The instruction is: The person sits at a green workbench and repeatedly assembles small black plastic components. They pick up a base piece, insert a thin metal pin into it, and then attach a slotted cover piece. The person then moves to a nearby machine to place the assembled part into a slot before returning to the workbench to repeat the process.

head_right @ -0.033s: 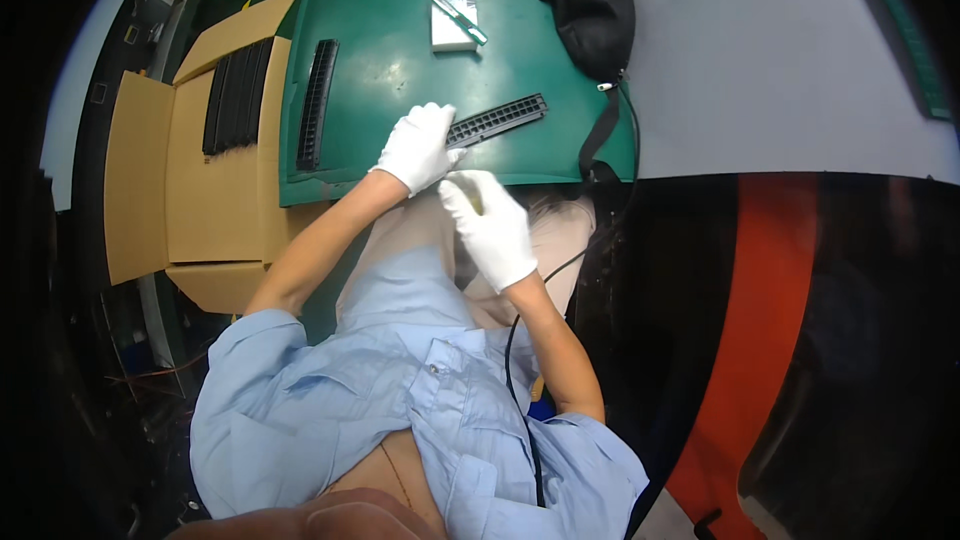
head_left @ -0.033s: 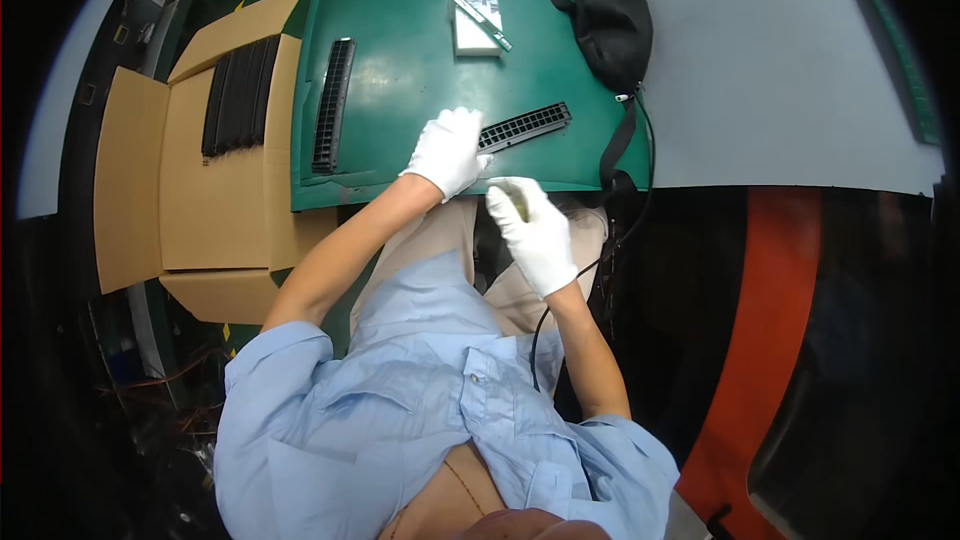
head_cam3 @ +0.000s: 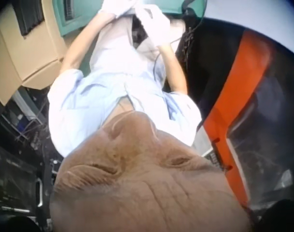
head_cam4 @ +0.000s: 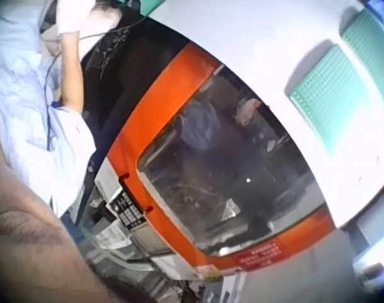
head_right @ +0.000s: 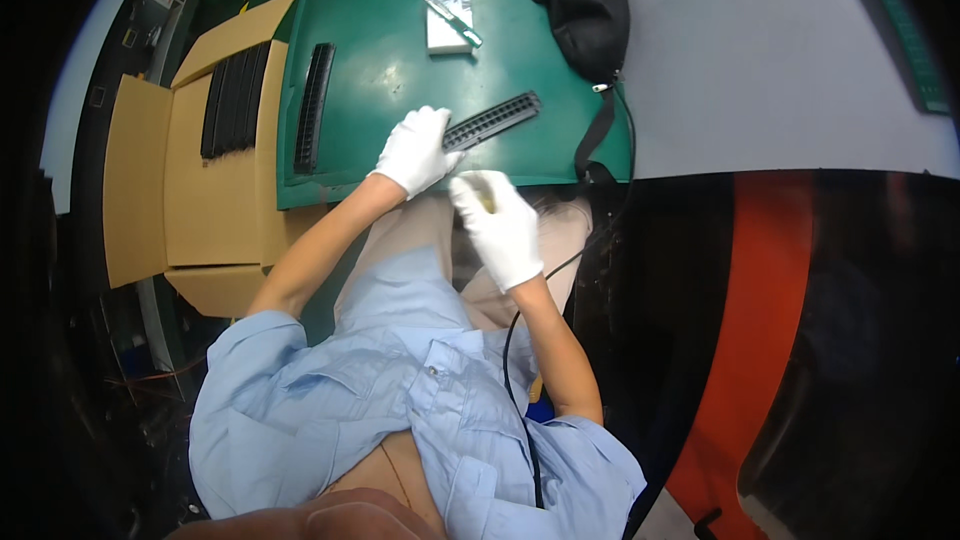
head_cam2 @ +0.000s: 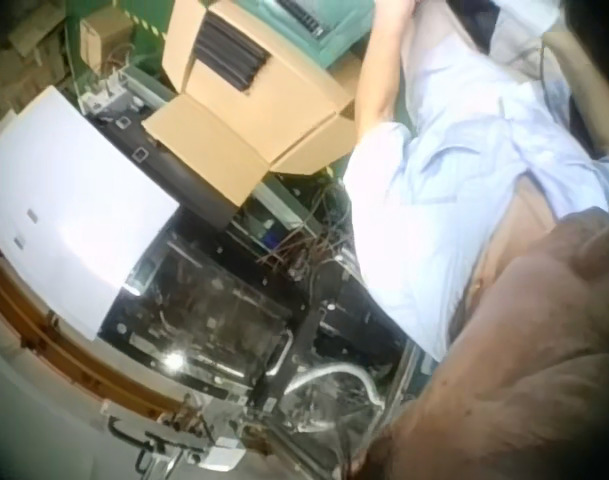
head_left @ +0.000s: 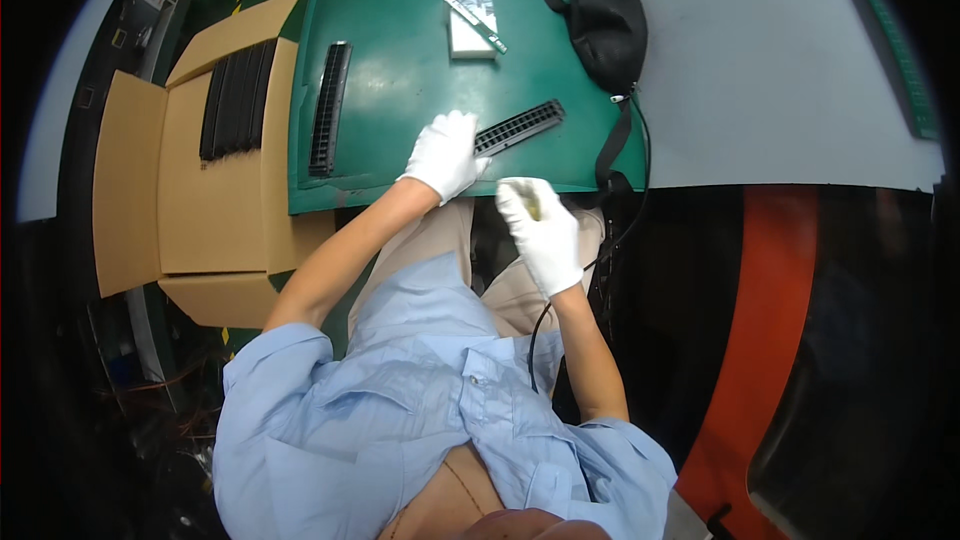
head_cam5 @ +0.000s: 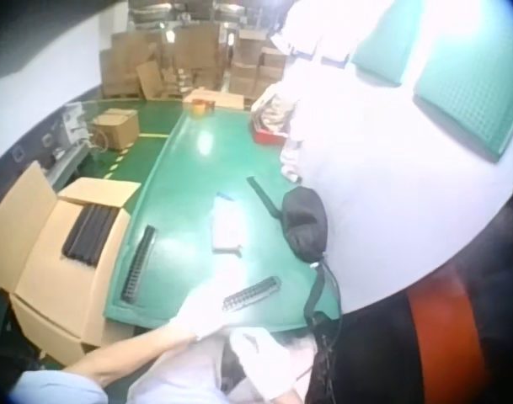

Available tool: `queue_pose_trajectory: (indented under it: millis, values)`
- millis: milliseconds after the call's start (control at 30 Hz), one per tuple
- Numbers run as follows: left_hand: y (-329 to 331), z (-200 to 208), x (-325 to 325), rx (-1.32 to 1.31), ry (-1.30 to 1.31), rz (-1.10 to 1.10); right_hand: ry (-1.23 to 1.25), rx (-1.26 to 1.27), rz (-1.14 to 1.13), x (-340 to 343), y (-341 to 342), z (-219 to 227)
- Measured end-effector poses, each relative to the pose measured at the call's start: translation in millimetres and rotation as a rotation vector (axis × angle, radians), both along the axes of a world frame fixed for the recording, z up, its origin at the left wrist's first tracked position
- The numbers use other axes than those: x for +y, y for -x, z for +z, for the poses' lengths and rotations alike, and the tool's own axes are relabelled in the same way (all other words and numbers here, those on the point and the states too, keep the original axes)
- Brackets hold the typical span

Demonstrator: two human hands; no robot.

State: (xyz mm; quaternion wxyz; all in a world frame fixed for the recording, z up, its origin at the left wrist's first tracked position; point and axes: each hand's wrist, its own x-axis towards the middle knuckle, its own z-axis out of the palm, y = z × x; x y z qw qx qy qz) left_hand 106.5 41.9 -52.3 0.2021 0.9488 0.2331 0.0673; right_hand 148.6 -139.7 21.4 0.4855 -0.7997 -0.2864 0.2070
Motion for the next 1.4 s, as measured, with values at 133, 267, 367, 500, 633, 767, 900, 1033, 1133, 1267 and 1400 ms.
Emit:
queue_pose_trajectory:
  millis: [133, 267, 367, 500, 633, 767, 900, 1033, 1133, 1267, 1400]
  values:
    - [14, 18, -11, 0.009, 0.339, 0.112, -0.209, 0.784, -0.320, -29, -41, -3]
    - [45, 10, -26, -0.437, 0.219, -0.006, -0.256, 1.279, -0.174, -25, -52, -17]
    - [65, 30, -10, -0.530, -0.112, -0.355, -0.308, 1.445, -0.341, -1, -34, 14]
    - [77, 56, 11, -0.538, -0.338, -0.410, -0.210, 1.260, 0.213, -22, -33, 10]
    - [71, 70, 10, -0.573, -0.392, -0.066, 0.081, 0.807, 0.201, -9, -6, 37]
    - [81, 63, -28, -0.926, 1.370, 0.470, -0.037, 0.405, 0.147, 9, 33, 37]
    - [84, 87, -48, -0.687, 1.622, 0.628, 0.156, 0.177, 0.466, 5, 49, 31]
    - [95, 79, -43, -0.628, 1.627, 0.614, -0.041, 0.072, 0.325, -7, 50, 26]
    - [101, 76, -42, -0.540, 1.566, 0.577, -0.164, -0.235, 0.377, -2, 44, 17]
    - [101, 83, -48, -0.527, 1.507, 0.552, -0.267, -0.538, 0.474, 5, 37, 9]
    - [103, 74, -46, -0.545, 1.514, 0.584, -0.245, -0.715, 0.610, -6, 41, 13]
